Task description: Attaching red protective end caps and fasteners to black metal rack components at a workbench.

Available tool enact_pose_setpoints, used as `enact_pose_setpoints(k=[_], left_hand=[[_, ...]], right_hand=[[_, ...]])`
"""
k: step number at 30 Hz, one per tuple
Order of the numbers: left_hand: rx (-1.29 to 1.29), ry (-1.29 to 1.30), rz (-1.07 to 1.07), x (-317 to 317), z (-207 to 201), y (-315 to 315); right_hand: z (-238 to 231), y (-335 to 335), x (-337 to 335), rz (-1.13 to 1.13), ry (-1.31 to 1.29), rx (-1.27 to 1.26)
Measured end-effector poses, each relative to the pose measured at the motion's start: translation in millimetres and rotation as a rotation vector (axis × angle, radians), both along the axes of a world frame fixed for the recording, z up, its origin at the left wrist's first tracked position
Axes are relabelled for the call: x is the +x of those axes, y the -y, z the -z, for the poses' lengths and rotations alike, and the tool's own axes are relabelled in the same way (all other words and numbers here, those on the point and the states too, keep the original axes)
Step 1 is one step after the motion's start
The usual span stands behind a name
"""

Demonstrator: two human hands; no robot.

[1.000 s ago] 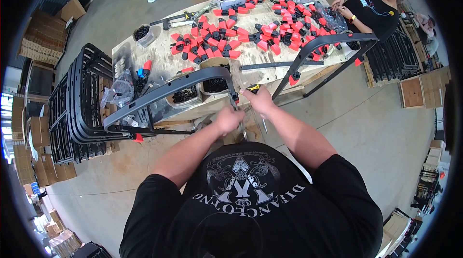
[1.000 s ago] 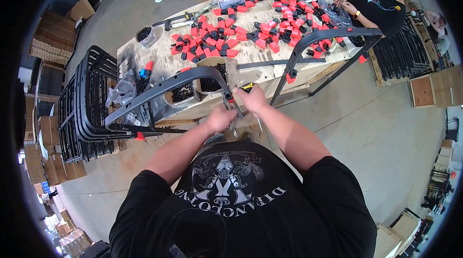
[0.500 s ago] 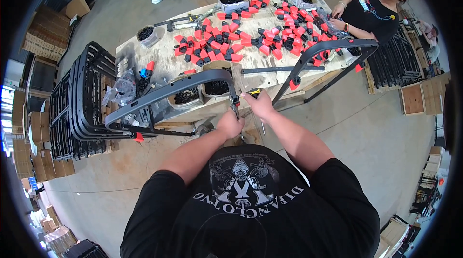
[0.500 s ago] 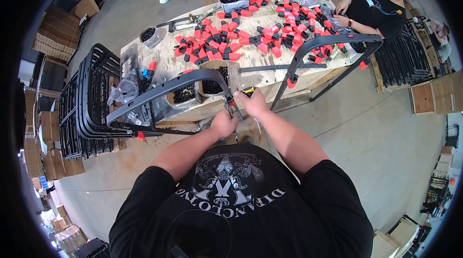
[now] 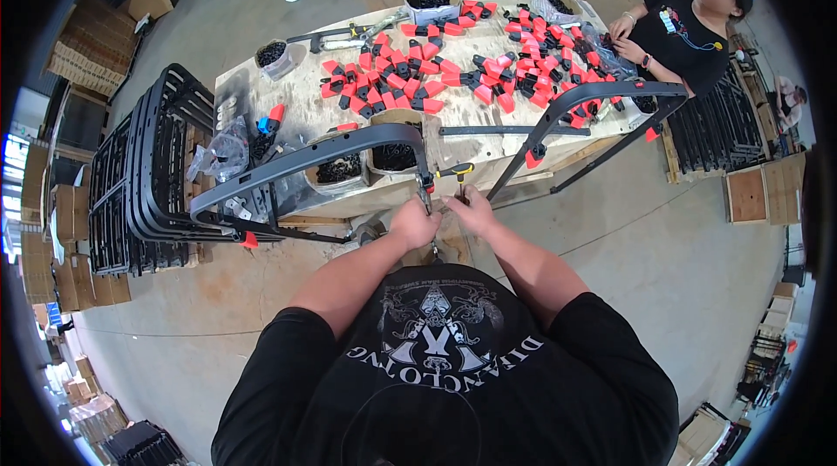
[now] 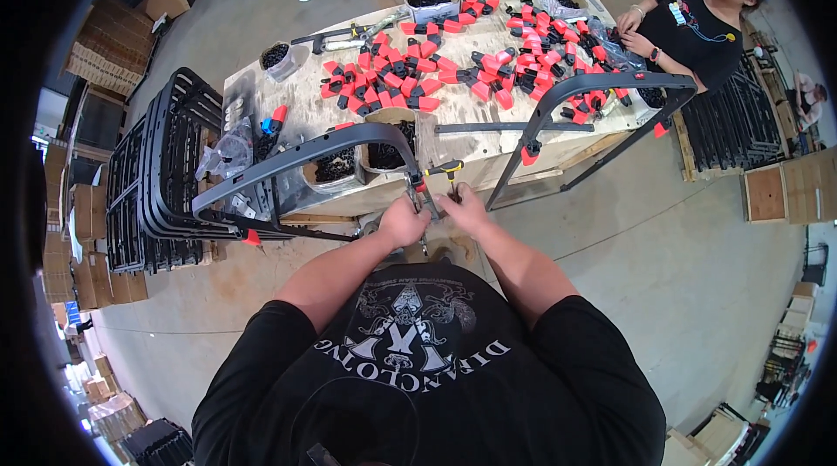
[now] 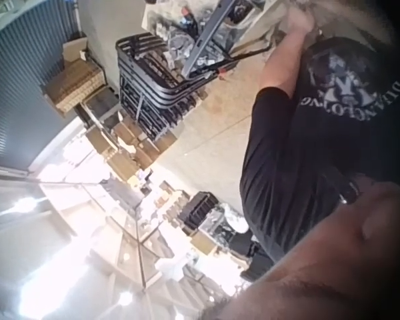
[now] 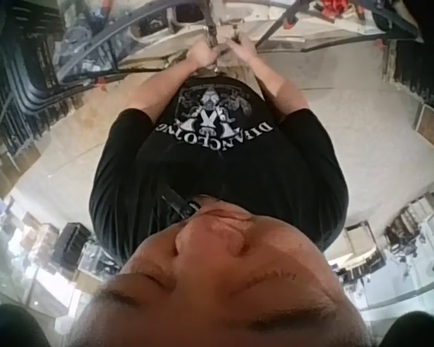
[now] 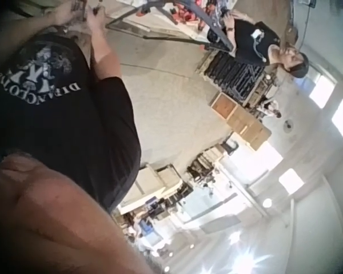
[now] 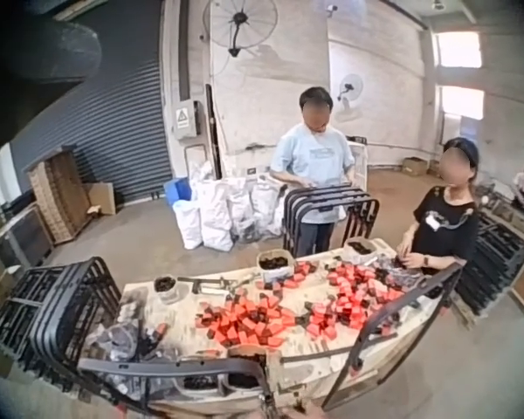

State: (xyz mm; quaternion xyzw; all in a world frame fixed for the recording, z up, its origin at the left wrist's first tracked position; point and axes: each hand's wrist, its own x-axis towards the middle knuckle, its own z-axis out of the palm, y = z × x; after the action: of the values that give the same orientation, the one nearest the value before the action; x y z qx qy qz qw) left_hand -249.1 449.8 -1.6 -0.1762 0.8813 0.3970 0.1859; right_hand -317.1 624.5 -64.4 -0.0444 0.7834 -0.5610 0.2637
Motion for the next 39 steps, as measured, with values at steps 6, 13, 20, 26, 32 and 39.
enact_pose_setpoints(k=[6,13,20,26,32,39], left_hand=[[-0.085,0.010,0.039,-5.5,-3.3,-7.7],[-0.112,-0.038,-0.034,9.0,-1.8,-2.9],[0.202,0.008,-0.282,26.2,-20.4,27.5],[0.491,-0.163,-0.671,86.7,-10.2,81.9],[0.470,-0.120,-0.893,132.8,-10.8,114.8],[0.450,-0.127,-0.896,133.8,18.3,158.3]], right_hand=[[-5.3,-4.4,22.3,0.108,-0.022,0.189],[-141.7,1.1,28.5,0.004,0.360,-0.002],[-81.2,5.6,5.6,0.033,-0.196,0.226],[-89.5,35.9,-1.8,0.180,-0.328,0.204],[-84.8,49.1,-20.2,-0.001,-0.282,0.313],[-52.6,-0.3,-37.7,0.268,-0.010,0.251]])
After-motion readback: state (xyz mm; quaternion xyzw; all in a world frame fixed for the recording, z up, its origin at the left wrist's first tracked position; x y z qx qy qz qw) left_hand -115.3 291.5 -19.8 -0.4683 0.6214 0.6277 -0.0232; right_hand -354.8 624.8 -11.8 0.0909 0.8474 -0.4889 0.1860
